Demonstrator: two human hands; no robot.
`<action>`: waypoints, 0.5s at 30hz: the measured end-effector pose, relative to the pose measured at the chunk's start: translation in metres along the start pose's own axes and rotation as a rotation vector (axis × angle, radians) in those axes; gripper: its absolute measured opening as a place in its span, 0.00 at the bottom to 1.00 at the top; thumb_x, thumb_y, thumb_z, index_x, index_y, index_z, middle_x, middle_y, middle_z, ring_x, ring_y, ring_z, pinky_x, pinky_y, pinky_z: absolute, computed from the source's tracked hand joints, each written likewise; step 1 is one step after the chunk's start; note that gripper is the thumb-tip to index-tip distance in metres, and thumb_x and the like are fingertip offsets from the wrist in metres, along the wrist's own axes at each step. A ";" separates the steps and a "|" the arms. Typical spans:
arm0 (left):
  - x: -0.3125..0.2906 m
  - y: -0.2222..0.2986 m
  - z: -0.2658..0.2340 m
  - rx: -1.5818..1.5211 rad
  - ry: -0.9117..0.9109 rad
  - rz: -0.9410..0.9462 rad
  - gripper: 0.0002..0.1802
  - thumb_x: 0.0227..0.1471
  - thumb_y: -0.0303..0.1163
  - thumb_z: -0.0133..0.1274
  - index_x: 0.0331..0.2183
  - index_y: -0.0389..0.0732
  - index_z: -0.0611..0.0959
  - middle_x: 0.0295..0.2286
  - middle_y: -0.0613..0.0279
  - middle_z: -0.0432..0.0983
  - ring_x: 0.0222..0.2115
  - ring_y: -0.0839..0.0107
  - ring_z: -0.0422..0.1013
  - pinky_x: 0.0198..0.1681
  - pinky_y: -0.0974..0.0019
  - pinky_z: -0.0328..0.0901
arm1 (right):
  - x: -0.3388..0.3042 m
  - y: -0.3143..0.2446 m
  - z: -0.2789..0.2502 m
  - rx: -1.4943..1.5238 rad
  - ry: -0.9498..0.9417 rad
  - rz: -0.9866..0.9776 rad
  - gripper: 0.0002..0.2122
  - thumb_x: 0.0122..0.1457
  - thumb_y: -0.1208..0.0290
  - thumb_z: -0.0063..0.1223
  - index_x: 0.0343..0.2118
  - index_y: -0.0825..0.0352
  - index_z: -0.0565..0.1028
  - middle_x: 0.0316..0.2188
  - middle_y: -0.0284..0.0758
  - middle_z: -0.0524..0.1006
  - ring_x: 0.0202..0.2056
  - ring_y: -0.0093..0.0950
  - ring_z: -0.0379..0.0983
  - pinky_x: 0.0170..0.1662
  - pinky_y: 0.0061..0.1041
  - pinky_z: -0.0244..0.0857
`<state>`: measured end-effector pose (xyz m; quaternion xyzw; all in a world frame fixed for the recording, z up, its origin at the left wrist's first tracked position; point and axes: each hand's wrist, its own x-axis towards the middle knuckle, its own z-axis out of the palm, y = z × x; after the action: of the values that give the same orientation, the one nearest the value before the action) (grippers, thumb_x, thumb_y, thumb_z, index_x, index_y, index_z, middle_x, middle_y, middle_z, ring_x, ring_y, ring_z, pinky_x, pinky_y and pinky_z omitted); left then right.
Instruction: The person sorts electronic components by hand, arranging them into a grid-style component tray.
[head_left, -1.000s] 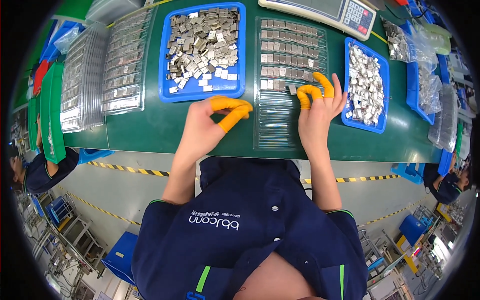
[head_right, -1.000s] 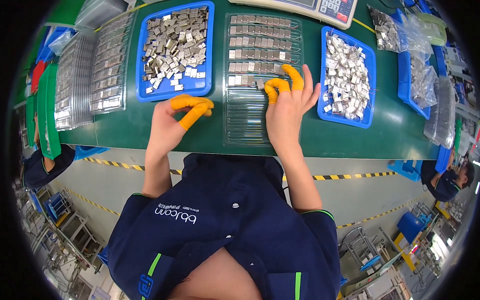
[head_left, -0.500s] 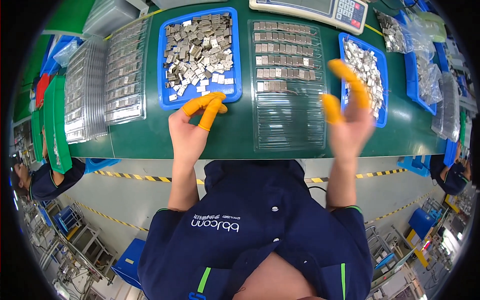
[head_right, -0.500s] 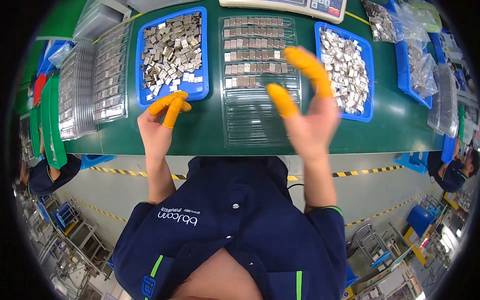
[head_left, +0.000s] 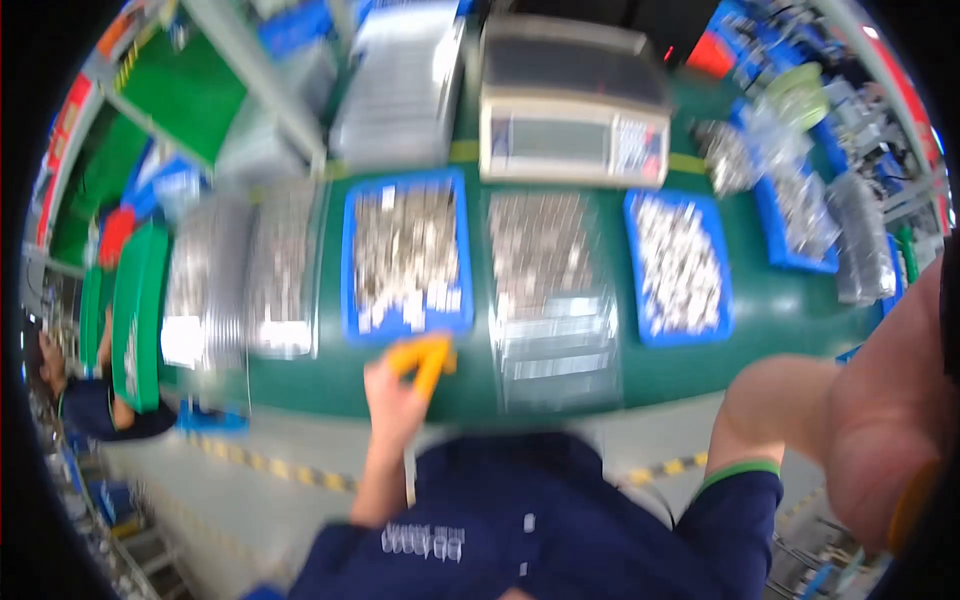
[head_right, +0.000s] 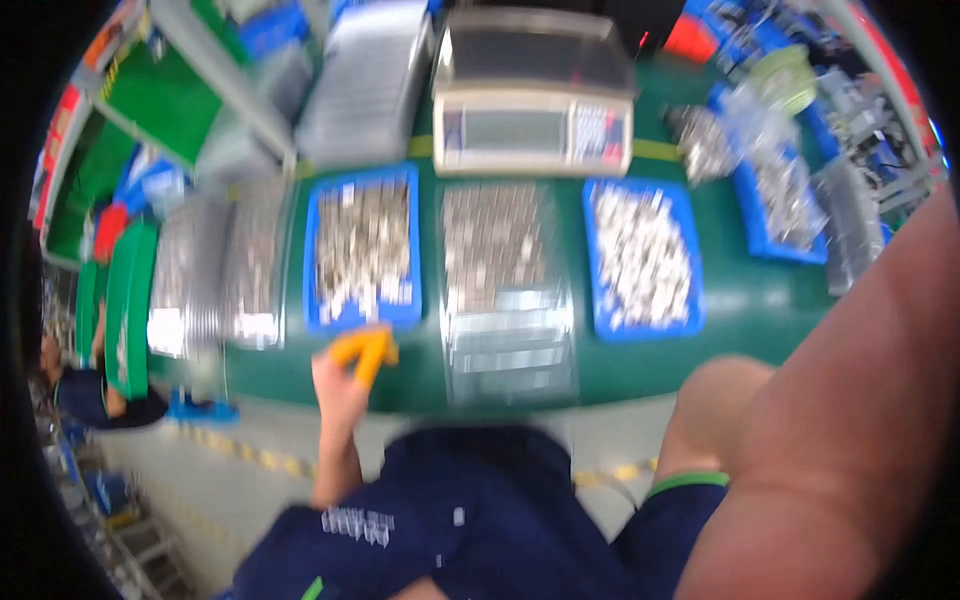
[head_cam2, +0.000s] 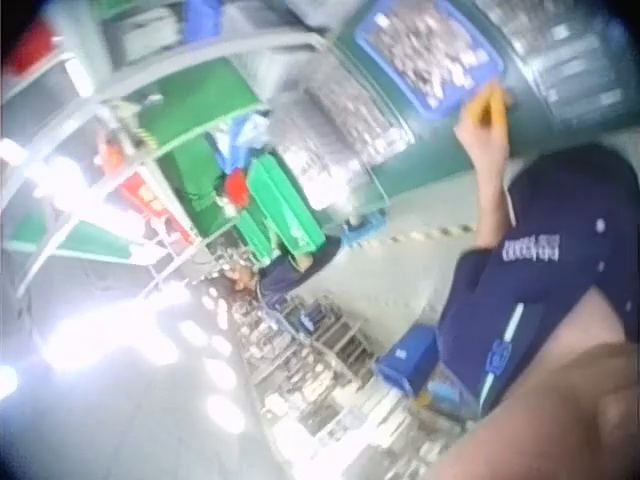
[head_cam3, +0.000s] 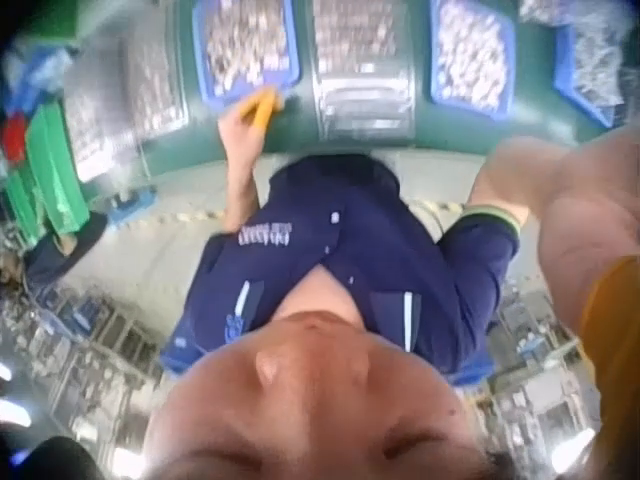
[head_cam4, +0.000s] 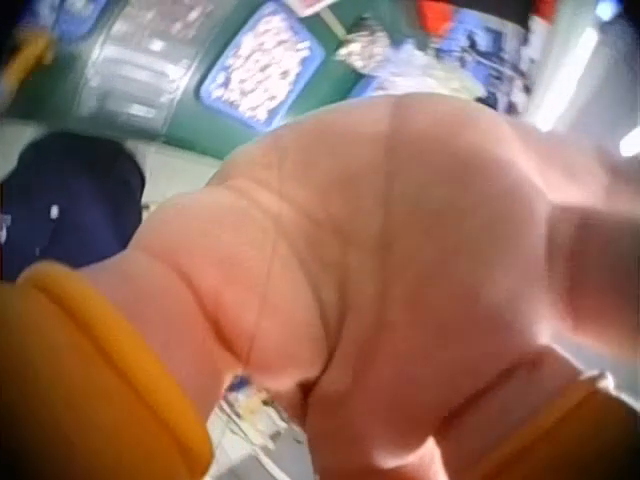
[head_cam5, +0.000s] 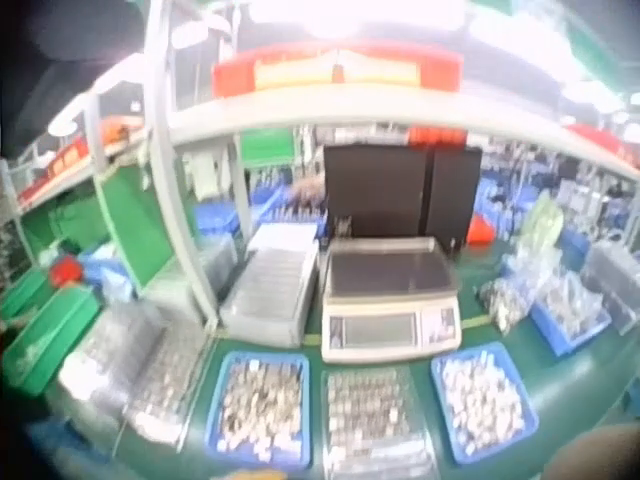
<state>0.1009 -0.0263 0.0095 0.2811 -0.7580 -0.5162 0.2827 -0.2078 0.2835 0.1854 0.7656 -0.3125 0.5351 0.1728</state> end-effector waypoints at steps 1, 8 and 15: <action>-0.004 -0.004 -0.008 0.100 0.013 0.013 0.08 0.44 0.20 0.52 0.32 0.33 0.81 0.25 0.57 0.77 0.26 0.74 0.73 0.33 0.72 0.67 | 0.005 -0.008 0.009 -0.044 0.006 -0.095 0.39 0.48 0.40 0.46 0.57 0.64 0.55 0.56 0.47 0.55 0.59 0.46 0.46 0.60 0.50 0.34; -0.021 0.004 0.006 0.316 0.006 0.241 0.10 0.38 0.23 0.58 0.30 0.38 0.81 0.26 0.59 0.76 0.29 0.60 0.72 0.34 0.67 0.67 | 0.022 -0.053 0.016 -0.158 0.040 -0.321 0.39 0.48 0.40 0.45 0.57 0.64 0.55 0.56 0.46 0.56 0.58 0.46 0.47 0.60 0.50 0.34; -0.006 0.002 0.057 0.493 -0.160 0.447 0.19 0.43 0.22 0.53 0.41 0.37 0.74 0.43 0.55 0.67 0.47 0.58 0.63 0.48 0.59 0.60 | 0.027 -0.055 0.022 -0.114 0.106 -0.350 0.38 0.49 0.40 0.44 0.57 0.64 0.55 0.56 0.46 0.56 0.58 0.45 0.47 0.60 0.49 0.35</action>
<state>0.0633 0.0142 -0.0070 0.1266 -0.9226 -0.2633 0.2520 -0.1492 0.3033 0.2066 0.7681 -0.1948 0.5178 0.3224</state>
